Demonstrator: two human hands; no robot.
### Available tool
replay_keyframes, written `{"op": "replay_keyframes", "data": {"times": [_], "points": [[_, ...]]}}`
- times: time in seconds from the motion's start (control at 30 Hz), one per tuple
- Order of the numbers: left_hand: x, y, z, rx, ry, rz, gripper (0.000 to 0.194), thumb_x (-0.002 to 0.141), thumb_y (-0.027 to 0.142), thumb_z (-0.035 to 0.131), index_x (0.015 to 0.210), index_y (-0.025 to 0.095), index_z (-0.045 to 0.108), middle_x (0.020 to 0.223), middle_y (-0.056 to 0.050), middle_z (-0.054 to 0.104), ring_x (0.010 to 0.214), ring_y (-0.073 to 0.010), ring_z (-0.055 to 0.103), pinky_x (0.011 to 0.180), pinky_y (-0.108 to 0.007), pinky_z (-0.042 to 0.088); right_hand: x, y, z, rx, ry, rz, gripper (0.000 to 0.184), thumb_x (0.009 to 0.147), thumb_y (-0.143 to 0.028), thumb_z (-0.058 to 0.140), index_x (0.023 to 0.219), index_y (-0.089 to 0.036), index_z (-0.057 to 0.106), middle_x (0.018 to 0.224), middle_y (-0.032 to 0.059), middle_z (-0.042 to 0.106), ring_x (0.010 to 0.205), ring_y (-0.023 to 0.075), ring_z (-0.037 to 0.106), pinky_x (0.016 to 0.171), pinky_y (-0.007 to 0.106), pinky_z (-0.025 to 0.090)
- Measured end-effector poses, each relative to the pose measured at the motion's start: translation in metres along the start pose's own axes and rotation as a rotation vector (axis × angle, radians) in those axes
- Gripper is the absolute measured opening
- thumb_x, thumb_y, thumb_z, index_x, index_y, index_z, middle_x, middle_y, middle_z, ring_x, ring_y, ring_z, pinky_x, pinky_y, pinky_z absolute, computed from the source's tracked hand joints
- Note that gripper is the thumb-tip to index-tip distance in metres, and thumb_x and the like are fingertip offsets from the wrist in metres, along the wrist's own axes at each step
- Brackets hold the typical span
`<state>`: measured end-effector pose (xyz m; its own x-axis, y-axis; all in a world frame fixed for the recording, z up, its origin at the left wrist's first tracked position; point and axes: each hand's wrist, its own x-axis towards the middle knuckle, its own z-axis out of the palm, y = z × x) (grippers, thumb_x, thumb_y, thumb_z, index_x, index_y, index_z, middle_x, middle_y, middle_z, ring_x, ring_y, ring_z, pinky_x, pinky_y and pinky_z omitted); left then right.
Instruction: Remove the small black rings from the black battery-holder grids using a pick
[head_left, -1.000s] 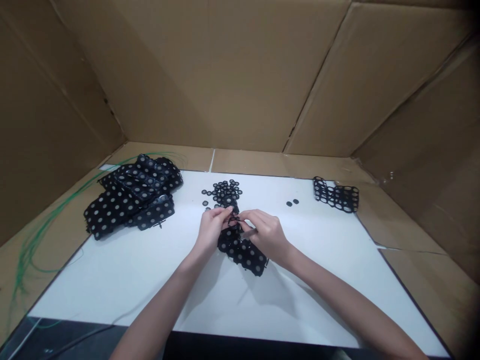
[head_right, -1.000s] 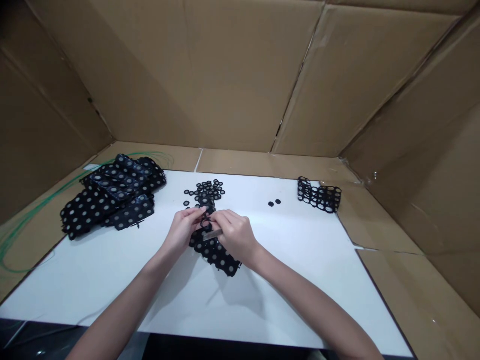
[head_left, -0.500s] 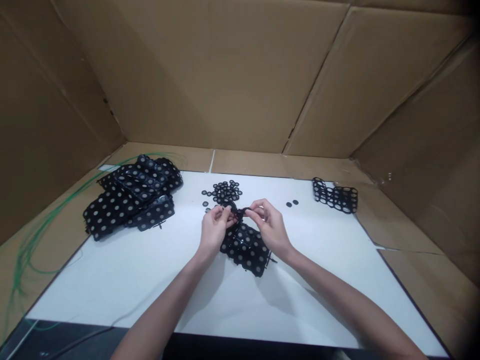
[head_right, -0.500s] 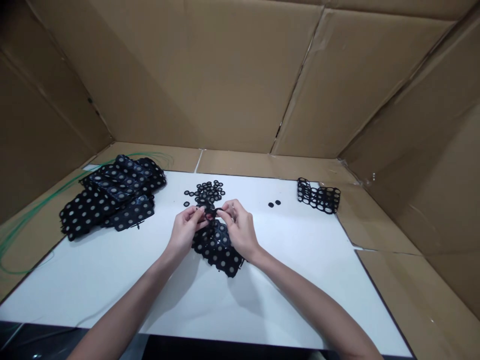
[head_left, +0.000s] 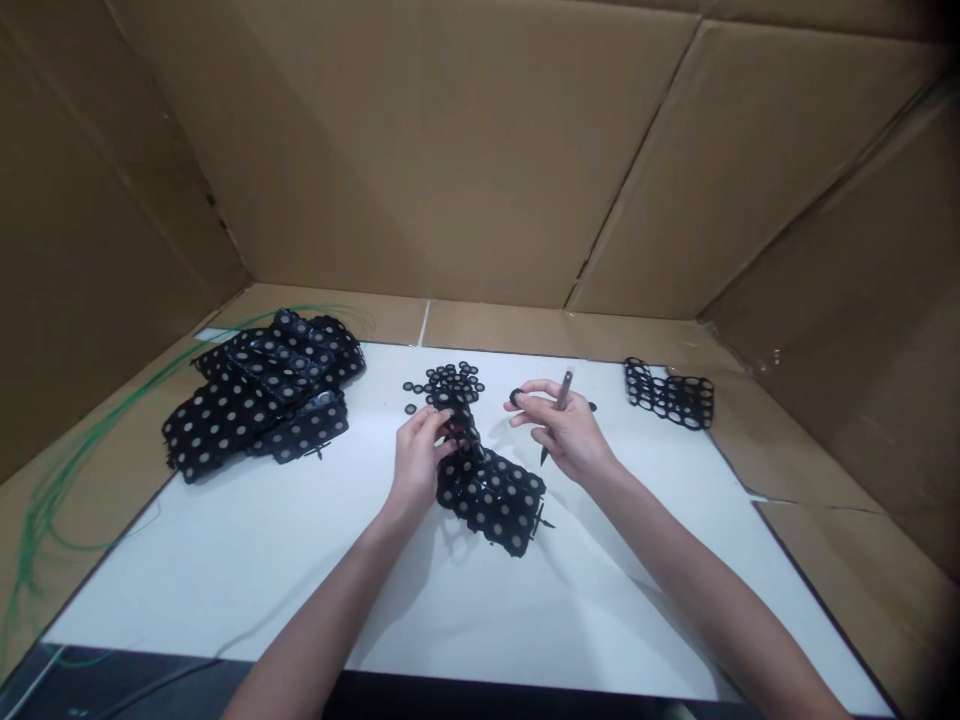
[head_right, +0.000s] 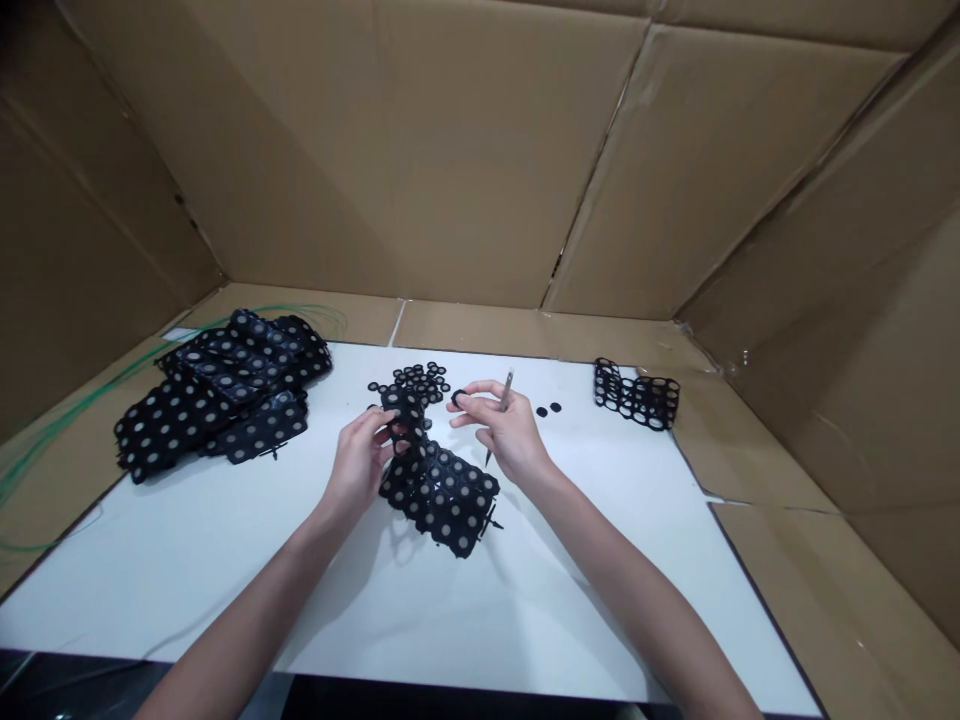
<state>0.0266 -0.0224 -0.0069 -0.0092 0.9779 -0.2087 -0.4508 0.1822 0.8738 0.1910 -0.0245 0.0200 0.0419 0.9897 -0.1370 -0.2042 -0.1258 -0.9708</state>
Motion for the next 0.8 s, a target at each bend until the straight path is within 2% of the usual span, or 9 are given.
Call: {"op": "replay_keyframes", "data": {"times": [0.1, 0.27, 0.4, 0.53, 0.6, 0.67, 0.73, 0.8], "points": [[0.000, 0.002, 0.001, -0.047, 0.033, -0.057, 0.017, 0.059, 0.026, 0.063, 0.057, 0.015, 0.050, 0.059, 0.004, 0.048, 0.058, -0.0087, 0.051, 0.053, -0.020, 0.041, 0.001, 0.000, 0.000, 0.020, 0.028, 0.001, 0.027, 0.058, -0.029, 0.074, 0.076, -0.015, 0.061, 0.066, 0.0075, 0.067, 0.068, 0.0203, 0.067, 0.028, 0.014, 0.013], [0.000, 0.001, 0.002, -0.050, 0.026, -0.126, 0.015, 0.060, 0.024, 0.063, 0.059, 0.015, 0.051, 0.058, 0.003, 0.051, 0.056, -0.0091, 0.052, 0.052, -0.020, 0.040, -0.003, -0.004, 0.002, 0.063, -0.015, 0.027, 0.020, 0.064, -0.026, 0.070, 0.077, -0.011, 0.068, 0.078, 0.0133, 0.068, 0.085, 0.0245, 0.065, 0.026, 0.015, 0.011], [0.000, -0.001, 0.003, -0.020, 0.009, -0.187, 0.015, 0.059, 0.024, 0.063, 0.060, 0.014, 0.052, 0.058, 0.002, 0.053, 0.055, -0.0091, 0.052, 0.053, -0.021, 0.041, -0.003, -0.003, 0.000, 0.058, -0.028, 0.079, 0.019, 0.066, -0.024, 0.067, 0.079, -0.009, 0.068, 0.079, 0.0152, 0.068, 0.086, 0.0248, 0.065, 0.026, 0.014, 0.010], [-0.001, -0.002, 0.004, -0.044, 0.017, -0.205, 0.017, 0.058, 0.023, 0.063, 0.057, 0.015, 0.048, 0.055, 0.004, 0.049, 0.052, -0.0072, 0.049, 0.050, -0.019, 0.040, 0.019, 0.005, 0.001, -0.009, 0.001, 0.096, 0.017, 0.068, -0.022, 0.063, 0.077, -0.008, 0.067, 0.088, 0.0172, 0.068, 0.089, 0.0242, 0.064, 0.027, 0.014, 0.011], [-0.001, -0.002, 0.004, -0.065, 0.009, -0.189, 0.019, 0.058, 0.021, 0.063, 0.056, 0.016, 0.044, 0.053, 0.006, 0.044, 0.048, -0.0051, 0.045, 0.044, -0.016, 0.035, 0.038, 0.010, 0.005, -0.121, 0.008, 0.085, 0.019, 0.072, -0.024, 0.059, 0.079, -0.009, 0.067, 0.091, 0.0166, 0.068, 0.087, 0.0228, 0.065, 0.028, 0.013, 0.016], [0.000, -0.001, 0.005, -0.064, -0.017, -0.174, 0.018, 0.058, 0.019, 0.063, 0.059, 0.016, 0.045, 0.052, 0.007, 0.042, 0.046, -0.0037, 0.042, 0.040, -0.015, 0.030, 0.053, 0.014, 0.010, -0.305, -0.024, 0.035, 0.020, 0.073, -0.025, 0.057, 0.082, -0.012, 0.068, 0.096, 0.0134, 0.068, 0.090, 0.0219, 0.063, 0.035, 0.014, 0.031], [0.001, 0.000, 0.005, -0.058, -0.038, -0.167, 0.017, 0.059, 0.019, 0.065, 0.065, 0.016, 0.049, 0.054, 0.007, 0.044, 0.046, -0.0033, 0.043, 0.040, -0.014, 0.030, 0.057, 0.015, 0.016, -0.390, -0.013, -0.054, 0.018, 0.073, -0.027, 0.058, 0.081, -0.015, 0.069, 0.103, 0.0102, 0.066, 0.099, 0.0216, 0.059, 0.054, 0.021, 0.045], [0.002, 0.000, 0.004, -0.069, -0.031, -0.161, 0.020, 0.059, 0.020, 0.068, 0.070, 0.015, 0.053, 0.059, 0.005, 0.050, 0.050, -0.0044, 0.049, 0.044, -0.014, 0.035, 0.050, 0.014, 0.020, -0.456, 0.040, -0.249, 0.017, 0.074, -0.028, 0.058, 0.079, -0.017, 0.070, 0.106, 0.0080, 0.064, 0.103, 0.0206, 0.056, 0.073, 0.028, 0.047]]}}
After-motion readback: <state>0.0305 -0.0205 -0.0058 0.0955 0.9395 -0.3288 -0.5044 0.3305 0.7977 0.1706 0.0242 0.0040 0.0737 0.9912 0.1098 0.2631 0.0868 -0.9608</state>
